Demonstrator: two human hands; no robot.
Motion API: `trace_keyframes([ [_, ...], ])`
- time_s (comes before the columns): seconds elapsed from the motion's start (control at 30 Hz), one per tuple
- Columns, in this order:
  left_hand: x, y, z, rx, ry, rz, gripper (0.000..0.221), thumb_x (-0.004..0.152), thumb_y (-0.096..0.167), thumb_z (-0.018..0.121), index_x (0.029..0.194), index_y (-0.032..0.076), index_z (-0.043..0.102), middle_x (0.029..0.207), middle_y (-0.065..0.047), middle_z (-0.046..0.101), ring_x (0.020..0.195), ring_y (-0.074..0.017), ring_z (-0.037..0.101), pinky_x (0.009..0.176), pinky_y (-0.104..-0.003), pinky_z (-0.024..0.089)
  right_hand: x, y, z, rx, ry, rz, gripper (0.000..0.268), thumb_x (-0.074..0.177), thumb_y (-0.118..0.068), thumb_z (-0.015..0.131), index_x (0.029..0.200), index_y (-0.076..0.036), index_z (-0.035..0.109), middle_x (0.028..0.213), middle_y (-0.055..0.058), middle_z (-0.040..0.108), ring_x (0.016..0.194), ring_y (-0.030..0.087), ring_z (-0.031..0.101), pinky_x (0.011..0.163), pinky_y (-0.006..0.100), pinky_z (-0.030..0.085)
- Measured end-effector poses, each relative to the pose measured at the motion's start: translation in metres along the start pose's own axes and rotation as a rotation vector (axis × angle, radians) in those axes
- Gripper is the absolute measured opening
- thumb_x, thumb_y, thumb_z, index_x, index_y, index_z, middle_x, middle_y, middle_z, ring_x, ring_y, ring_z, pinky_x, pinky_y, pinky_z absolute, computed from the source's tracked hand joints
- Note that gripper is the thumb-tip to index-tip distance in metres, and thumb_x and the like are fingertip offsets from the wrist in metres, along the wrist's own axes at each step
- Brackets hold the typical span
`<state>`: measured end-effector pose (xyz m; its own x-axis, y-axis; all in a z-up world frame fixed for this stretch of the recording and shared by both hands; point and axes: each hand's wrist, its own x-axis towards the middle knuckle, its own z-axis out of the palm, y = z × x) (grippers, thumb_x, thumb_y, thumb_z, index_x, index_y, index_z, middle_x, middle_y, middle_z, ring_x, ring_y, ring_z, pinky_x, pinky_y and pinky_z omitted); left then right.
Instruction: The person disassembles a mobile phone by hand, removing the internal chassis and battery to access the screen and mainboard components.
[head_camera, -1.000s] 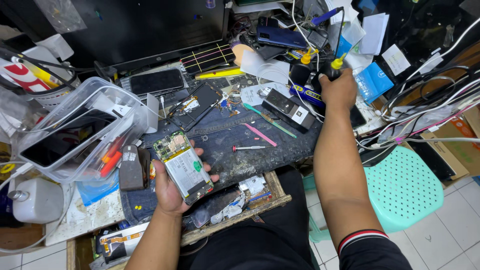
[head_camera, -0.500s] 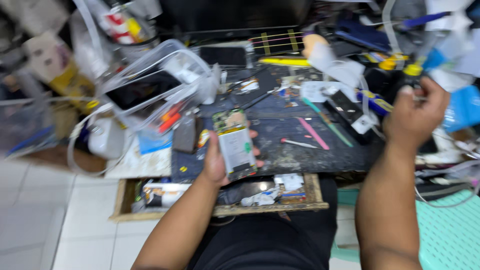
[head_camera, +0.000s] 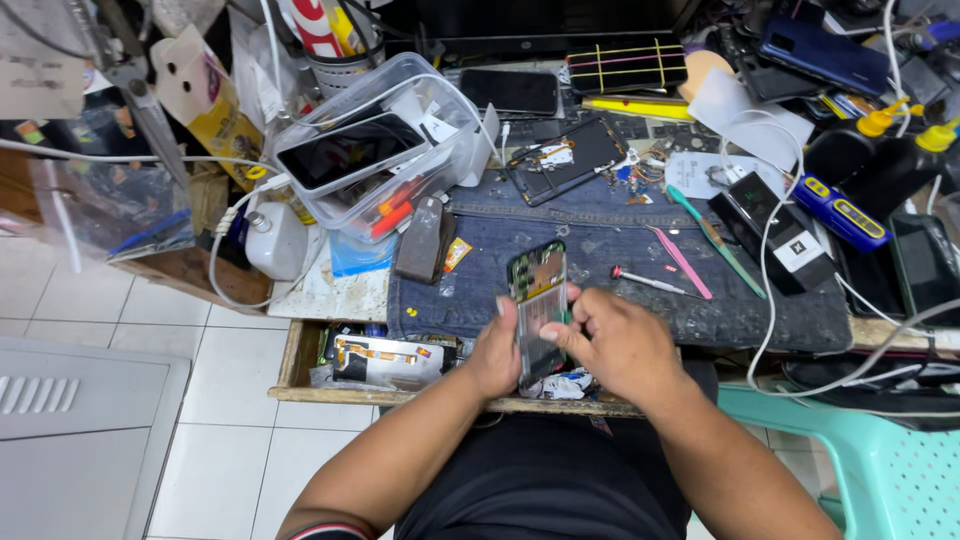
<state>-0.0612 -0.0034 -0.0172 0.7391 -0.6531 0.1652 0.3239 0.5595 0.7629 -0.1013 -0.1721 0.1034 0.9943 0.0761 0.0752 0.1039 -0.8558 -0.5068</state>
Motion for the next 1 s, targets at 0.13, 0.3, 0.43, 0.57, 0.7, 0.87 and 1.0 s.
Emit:
trace_keyframes([
  [0.13,-0.037,-0.006,0.029,-0.309,-0.029,-0.086,0.091,0.101,0.073,0.038,0.160,0.002,0.037,0.139,-0.013,0.059,0.119,-0.0253,0.062,0.103,-0.041,0.051,-0.020,0.010,-0.007,0.189,-0.231,-0.105,0.026,0.093,-0.034,0.065,0.090,-0.008,0.066,0.073,0.007,0.070,0.070,0.027,0.071,0.066,0.041,0.054],
  [0.3,-0.069,0.014,0.053,-0.288,-0.040,-0.107,0.086,0.094,0.058,0.059,0.158,0.008,0.030,0.142,-0.008,0.052,0.130,-0.0228,0.054,0.111,-0.043,0.046,-0.064,0.020,0.003,0.467,-0.339,0.018,0.023,0.094,-0.028,0.067,0.086,-0.006,0.068,0.077,0.008,0.074,0.072,0.027,0.074,0.068,0.038,0.057],
  [0.43,-0.081,0.021,0.065,0.246,-0.103,-0.054,0.085,0.100,0.054,0.061,0.156,-0.004,0.036,0.143,-0.016,0.052,0.132,-0.0261,0.051,0.120,-0.039,0.038,-0.087,0.026,0.004,0.355,-0.275,-0.062,0.023,0.091,-0.028,0.073,0.087,-0.007,0.065,0.078,0.008,0.071,0.072,0.026,0.072,0.064,0.039,0.054],
  [0.57,-0.076,0.041,0.081,0.731,-0.145,0.166,0.072,0.106,0.048,0.057,0.154,-0.005,0.044,0.145,-0.018,0.056,0.138,-0.0314,0.056,0.126,-0.041,0.040,-0.096,0.019,-0.005,0.249,-0.288,-0.043,0.030,0.086,-0.034,0.078,0.085,-0.008,0.063,0.075,0.007,0.068,0.069,0.025,0.070,0.061,0.040,0.054],
  [0.7,-0.073,0.055,0.096,0.762,-0.143,0.082,0.081,0.099,0.050,0.062,0.155,-0.005,0.041,0.135,-0.018,0.055,0.128,-0.0301,0.058,0.116,-0.041,0.046,-0.102,0.001,-0.015,0.154,-0.201,-0.064,0.037,0.078,-0.038,0.082,0.097,-0.010,0.066,0.085,0.008,0.068,0.069,0.027,0.070,0.060,0.042,0.055],
  [0.87,-0.079,0.061,0.099,0.716,-0.219,0.050,0.088,0.093,0.046,0.076,0.157,-0.004,0.041,0.139,-0.017,0.053,0.135,-0.0301,0.056,0.121,-0.043,0.043,-0.100,-0.012,-0.030,0.184,0.077,-0.446,0.023,0.094,-0.024,0.064,0.107,-0.005,0.065,0.101,0.013,0.069,0.088,0.036,0.067,0.071,0.041,0.055],
  [1.0,-0.085,0.062,0.086,0.620,-0.351,0.062,0.091,0.092,0.046,0.077,0.161,-0.001,0.041,0.148,-0.015,0.049,0.145,-0.0290,0.051,0.130,-0.042,0.036,-0.107,0.003,-0.032,0.124,-0.273,-0.229,0.022,0.094,-0.031,0.070,0.099,-0.010,0.069,0.093,0.009,0.072,0.088,0.030,0.071,0.077,0.040,0.056],
])
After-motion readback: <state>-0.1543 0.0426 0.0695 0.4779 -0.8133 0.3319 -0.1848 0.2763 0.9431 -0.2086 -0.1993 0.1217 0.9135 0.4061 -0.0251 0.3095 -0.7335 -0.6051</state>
